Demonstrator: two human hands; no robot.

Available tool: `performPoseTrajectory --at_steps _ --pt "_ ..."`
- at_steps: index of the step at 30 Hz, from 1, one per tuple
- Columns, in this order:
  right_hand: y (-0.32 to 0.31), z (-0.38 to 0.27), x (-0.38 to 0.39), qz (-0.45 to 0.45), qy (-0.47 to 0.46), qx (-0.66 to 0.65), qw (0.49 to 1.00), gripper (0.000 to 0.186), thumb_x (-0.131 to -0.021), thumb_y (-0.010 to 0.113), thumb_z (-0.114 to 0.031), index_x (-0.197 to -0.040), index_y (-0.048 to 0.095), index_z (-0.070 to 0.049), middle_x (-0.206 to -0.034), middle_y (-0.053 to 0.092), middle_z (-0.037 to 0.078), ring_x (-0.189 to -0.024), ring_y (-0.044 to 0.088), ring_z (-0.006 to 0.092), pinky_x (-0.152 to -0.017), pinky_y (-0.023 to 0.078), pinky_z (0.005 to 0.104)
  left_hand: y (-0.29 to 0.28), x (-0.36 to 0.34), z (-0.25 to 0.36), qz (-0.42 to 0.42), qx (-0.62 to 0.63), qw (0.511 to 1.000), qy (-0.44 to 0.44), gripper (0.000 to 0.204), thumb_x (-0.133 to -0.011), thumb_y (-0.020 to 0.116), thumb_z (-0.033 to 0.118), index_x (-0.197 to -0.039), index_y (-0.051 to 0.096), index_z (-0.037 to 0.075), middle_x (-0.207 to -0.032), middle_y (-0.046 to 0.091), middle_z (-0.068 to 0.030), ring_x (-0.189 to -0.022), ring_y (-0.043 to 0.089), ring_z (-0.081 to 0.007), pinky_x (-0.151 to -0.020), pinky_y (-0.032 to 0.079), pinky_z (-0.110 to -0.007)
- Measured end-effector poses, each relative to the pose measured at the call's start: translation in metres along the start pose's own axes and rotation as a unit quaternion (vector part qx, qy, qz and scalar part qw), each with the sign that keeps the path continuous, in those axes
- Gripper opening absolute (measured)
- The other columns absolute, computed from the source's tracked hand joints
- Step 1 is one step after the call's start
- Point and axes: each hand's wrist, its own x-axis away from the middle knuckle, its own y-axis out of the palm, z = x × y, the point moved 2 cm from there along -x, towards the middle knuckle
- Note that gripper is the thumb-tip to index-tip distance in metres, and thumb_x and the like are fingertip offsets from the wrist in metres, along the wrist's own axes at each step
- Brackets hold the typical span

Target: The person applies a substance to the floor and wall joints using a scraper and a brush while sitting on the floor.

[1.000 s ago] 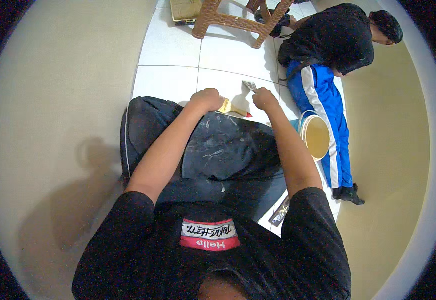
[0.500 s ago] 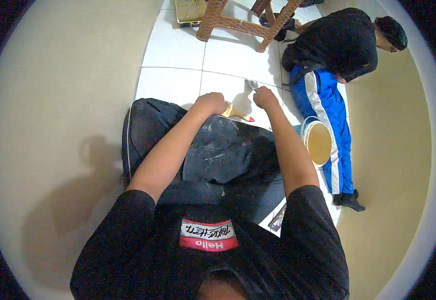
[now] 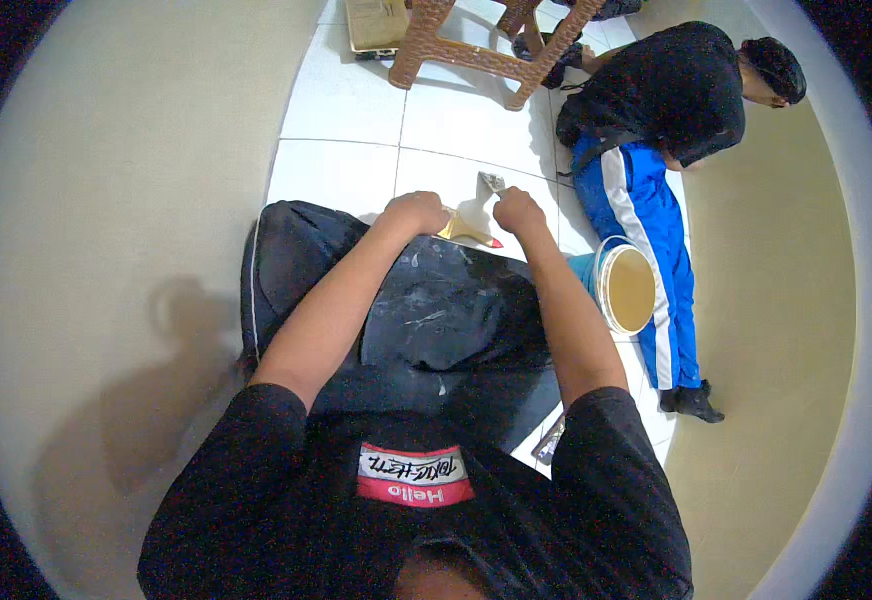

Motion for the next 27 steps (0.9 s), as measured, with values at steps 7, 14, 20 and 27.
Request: performPoseTrajectory --at_steps 7,14,20,27 --pt "-0.002 -0.011 -0.01 0.023 -0.037 0.009 0.999 0.037 -0.083 0.049 -0.021 -0.111 0.063 0.0 -0.112 0.065 0.024 -0.106 0.063 0.0378 -0.093 0.049 0.0464 -0.007 0.0 -0.005 0.041 -0.043 0.998 0.011 0.036 -0.083 0.061 0.03 -0.102 0.07 0.001 -0.109 0.067 -0.0221 -0.1 0.066 -0.0351 -0.086 0.052 -0.044" --pt "-0.004 -0.014 0.012 0.01 -0.087 0.068 0.994 0.036 -0.087 0.056 -0.029 -0.109 0.066 -0.003 -0.108 0.066 0.023 -0.099 0.065 0.037 -0.088 0.052 0.0456 -0.035 0.005 -0.004 0.198 0.09 0.976 0.023 0.043 -0.09 0.053 0.038 -0.09 0.07 -0.001 -0.098 0.067 -0.0257 -0.094 0.065 -0.0398 -0.084 0.051 -0.047" --pt "0.021 -0.034 0.046 -0.037 -0.079 0.021 0.996 0.033 -0.088 0.055 -0.028 -0.104 0.068 -0.001 -0.101 0.068 0.023 -0.096 0.066 0.039 -0.087 0.052 0.0466 -0.058 0.014 -0.016 0.271 0.095 0.958 -0.014 0.042 -0.091 0.051 0.036 -0.088 0.071 -0.001 -0.094 0.068 -0.0252 -0.09 0.066 -0.0412 -0.081 0.052 -0.049" --pt "0.025 -0.052 0.015 -0.007 -0.13 0.005 0.991 0.032 -0.087 0.052 -0.021 -0.108 0.064 -0.001 -0.111 0.064 0.023 -0.102 0.063 0.0395 -0.09 0.05 0.0467 -0.065 0.022 -0.02 0.278 0.102 0.955 -0.014 0.043 -0.092 0.051 0.037 -0.089 0.071 -0.001 -0.095 0.068 -0.0252 -0.092 0.065 -0.0418 -0.083 0.051 -0.049"
